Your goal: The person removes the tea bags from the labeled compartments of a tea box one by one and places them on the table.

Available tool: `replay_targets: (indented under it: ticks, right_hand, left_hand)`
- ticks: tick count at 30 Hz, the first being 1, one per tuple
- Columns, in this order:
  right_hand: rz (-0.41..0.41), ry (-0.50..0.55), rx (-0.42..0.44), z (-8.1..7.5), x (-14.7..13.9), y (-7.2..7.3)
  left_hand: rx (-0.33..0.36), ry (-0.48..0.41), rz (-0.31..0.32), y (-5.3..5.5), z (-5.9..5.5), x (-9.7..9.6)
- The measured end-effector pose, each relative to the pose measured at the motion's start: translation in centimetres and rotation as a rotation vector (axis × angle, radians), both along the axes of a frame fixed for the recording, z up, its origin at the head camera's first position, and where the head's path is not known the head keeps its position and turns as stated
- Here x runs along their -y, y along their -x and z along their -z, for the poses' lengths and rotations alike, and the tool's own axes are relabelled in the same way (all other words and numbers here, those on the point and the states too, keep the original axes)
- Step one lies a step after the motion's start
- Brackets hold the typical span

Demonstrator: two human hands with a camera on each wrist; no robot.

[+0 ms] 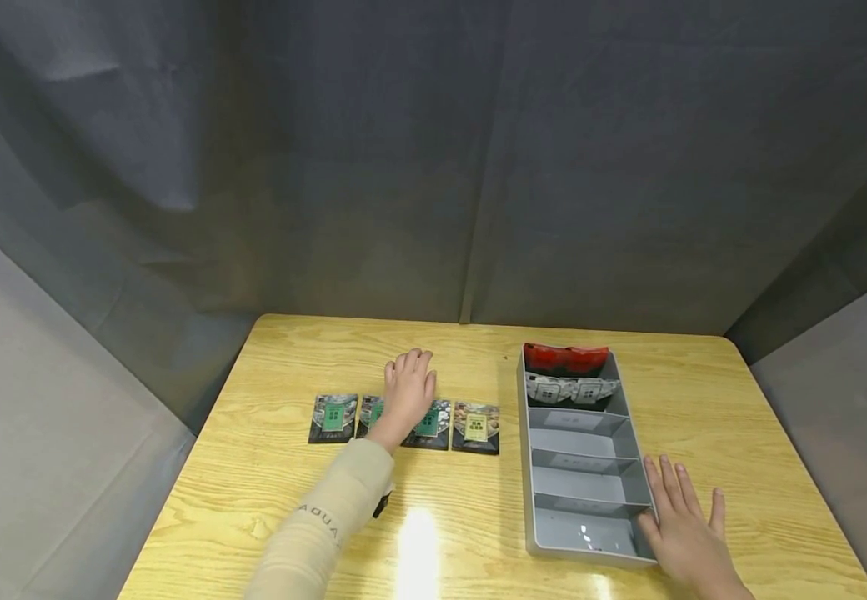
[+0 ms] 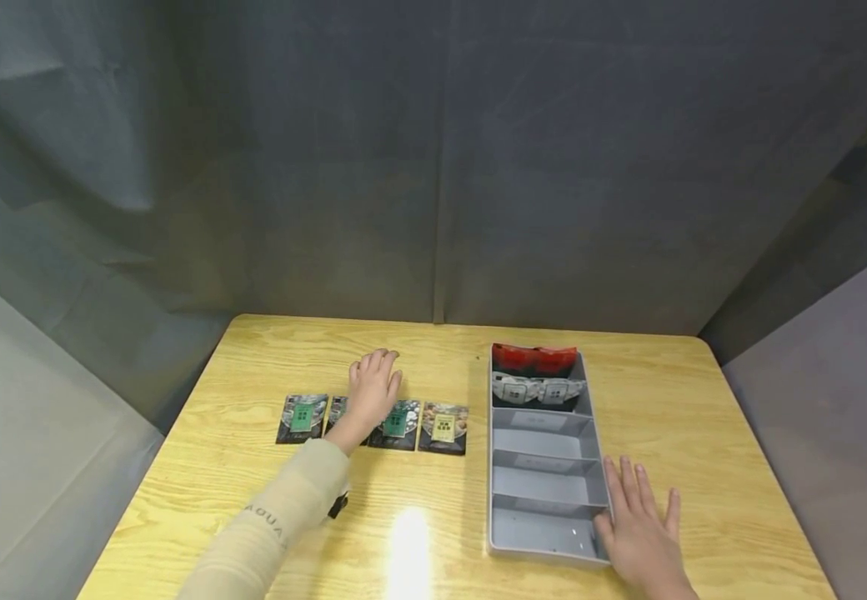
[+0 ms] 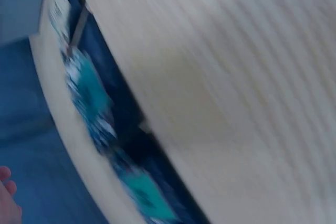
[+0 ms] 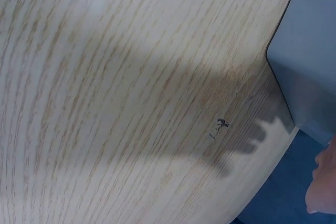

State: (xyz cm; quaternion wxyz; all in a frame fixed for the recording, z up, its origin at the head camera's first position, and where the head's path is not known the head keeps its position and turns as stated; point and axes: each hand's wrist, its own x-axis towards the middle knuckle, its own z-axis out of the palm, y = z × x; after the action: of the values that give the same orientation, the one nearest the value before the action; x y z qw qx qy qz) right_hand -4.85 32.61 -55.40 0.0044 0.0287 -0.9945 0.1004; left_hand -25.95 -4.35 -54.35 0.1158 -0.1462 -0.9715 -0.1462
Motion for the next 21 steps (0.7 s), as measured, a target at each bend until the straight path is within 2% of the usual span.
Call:
replay_targets:
  ticks: [7,13,21]
  right_hand:
    - [-0.002,0.0,0.006,-0.1,0.1,0.0]
    - [-0.004,0.005,-0.015,-0.1,0.0,0.0]
    - [-0.004,0.019,-0.036,0.2,0.0,0.0]
  left_hand:
    - [-0.025,0.081,0.102,-0.6,-1.4,-4.6]
    - [-0.028,0.119,0.177,-1.1,-2.2,-8.4]
    - [-0.055,0.18,0.263,-1.3,-1.9,-12.6]
